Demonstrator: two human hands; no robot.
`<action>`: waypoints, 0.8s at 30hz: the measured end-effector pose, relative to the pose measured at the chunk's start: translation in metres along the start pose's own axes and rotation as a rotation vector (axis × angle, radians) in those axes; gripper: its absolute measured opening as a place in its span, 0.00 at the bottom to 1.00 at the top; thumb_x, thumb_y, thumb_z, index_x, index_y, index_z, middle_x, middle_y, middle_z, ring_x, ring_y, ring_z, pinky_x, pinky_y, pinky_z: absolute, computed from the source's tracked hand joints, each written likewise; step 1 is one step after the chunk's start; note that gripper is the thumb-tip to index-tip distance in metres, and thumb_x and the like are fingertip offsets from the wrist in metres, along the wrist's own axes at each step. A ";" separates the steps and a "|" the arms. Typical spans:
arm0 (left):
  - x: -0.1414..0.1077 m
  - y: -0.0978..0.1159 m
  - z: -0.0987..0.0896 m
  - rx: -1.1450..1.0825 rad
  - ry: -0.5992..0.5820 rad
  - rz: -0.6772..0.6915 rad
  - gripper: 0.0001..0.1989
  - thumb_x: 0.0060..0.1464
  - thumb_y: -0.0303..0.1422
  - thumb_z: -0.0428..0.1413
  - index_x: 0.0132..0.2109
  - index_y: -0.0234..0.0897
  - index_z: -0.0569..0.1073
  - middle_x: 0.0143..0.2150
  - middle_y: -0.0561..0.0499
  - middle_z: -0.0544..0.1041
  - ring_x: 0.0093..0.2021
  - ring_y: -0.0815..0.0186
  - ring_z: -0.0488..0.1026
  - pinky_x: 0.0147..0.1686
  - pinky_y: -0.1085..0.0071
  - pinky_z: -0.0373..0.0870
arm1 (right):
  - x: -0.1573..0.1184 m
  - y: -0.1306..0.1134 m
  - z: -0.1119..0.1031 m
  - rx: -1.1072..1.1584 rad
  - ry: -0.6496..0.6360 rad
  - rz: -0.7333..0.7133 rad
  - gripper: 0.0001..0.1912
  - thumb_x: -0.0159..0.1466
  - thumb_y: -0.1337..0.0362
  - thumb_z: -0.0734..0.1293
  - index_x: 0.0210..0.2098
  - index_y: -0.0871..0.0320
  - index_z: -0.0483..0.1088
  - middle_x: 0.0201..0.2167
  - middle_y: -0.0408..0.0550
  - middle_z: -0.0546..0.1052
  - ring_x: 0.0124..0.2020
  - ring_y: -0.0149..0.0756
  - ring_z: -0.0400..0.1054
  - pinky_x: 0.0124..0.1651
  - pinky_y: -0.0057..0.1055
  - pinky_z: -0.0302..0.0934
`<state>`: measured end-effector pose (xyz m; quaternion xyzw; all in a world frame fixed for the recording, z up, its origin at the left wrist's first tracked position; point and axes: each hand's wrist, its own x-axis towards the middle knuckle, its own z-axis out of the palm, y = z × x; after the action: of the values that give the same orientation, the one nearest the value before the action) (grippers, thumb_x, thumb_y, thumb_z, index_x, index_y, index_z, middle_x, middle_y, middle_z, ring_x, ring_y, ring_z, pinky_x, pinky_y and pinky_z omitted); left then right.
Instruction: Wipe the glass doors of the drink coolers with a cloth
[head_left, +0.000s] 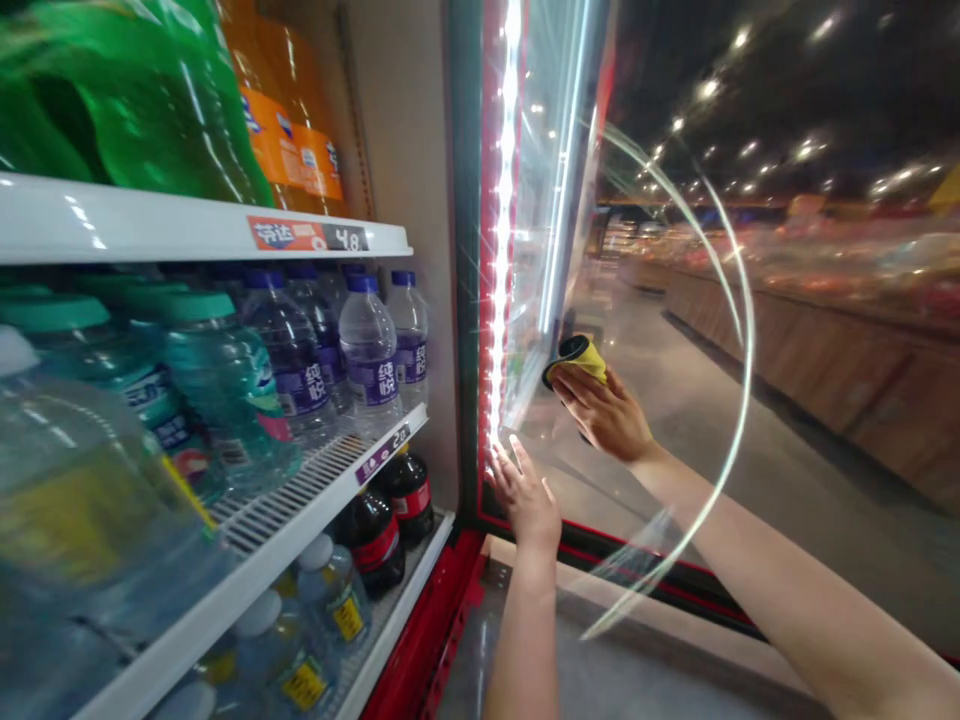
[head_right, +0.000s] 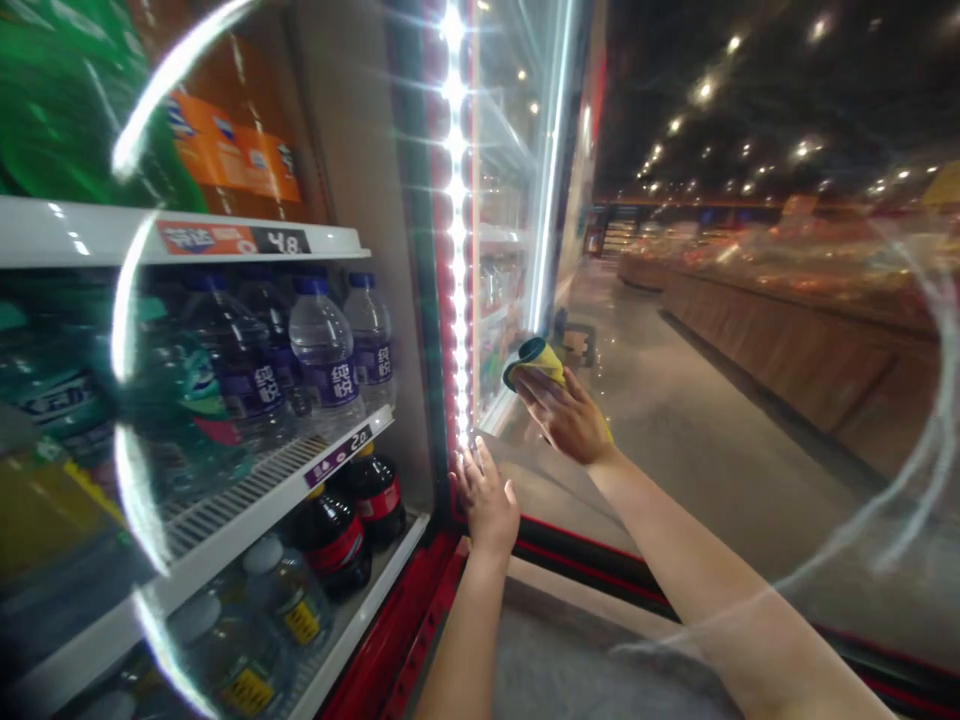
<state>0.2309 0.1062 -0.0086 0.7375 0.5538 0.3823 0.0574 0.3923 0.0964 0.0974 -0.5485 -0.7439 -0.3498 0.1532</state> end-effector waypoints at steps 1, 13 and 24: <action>-0.001 0.004 0.000 0.005 -0.003 0.005 0.40 0.57 0.25 0.57 0.73 0.29 0.52 0.74 0.26 0.52 0.75 0.41 0.44 0.70 0.45 0.52 | -0.002 0.000 -0.003 -0.023 0.012 0.030 0.34 0.71 0.71 0.58 0.74 0.52 0.47 0.72 0.51 0.59 0.71 0.43 0.56 0.76 0.51 0.40; -0.012 0.034 0.007 -0.021 -0.013 0.040 0.42 0.59 0.25 0.53 0.75 0.34 0.43 0.76 0.28 0.46 0.76 0.41 0.37 0.69 0.41 0.54 | -0.066 0.001 0.026 0.078 -0.035 -0.212 0.33 0.70 0.75 0.56 0.72 0.48 0.55 0.67 0.40 0.68 0.67 0.31 0.62 0.75 0.39 0.46; -0.003 0.039 0.017 -0.017 -0.013 0.051 0.43 0.58 0.25 0.54 0.75 0.32 0.43 0.76 0.27 0.45 0.76 0.41 0.38 0.69 0.41 0.51 | -0.095 -0.010 0.039 -0.030 -0.005 -0.054 0.36 0.67 0.75 0.57 0.73 0.51 0.53 0.69 0.45 0.66 0.68 0.35 0.61 0.75 0.40 0.45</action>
<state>0.2711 0.0943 -0.0020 0.7531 0.5312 0.3838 0.0576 0.4225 0.0544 0.0084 -0.5314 -0.7535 -0.3635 0.1334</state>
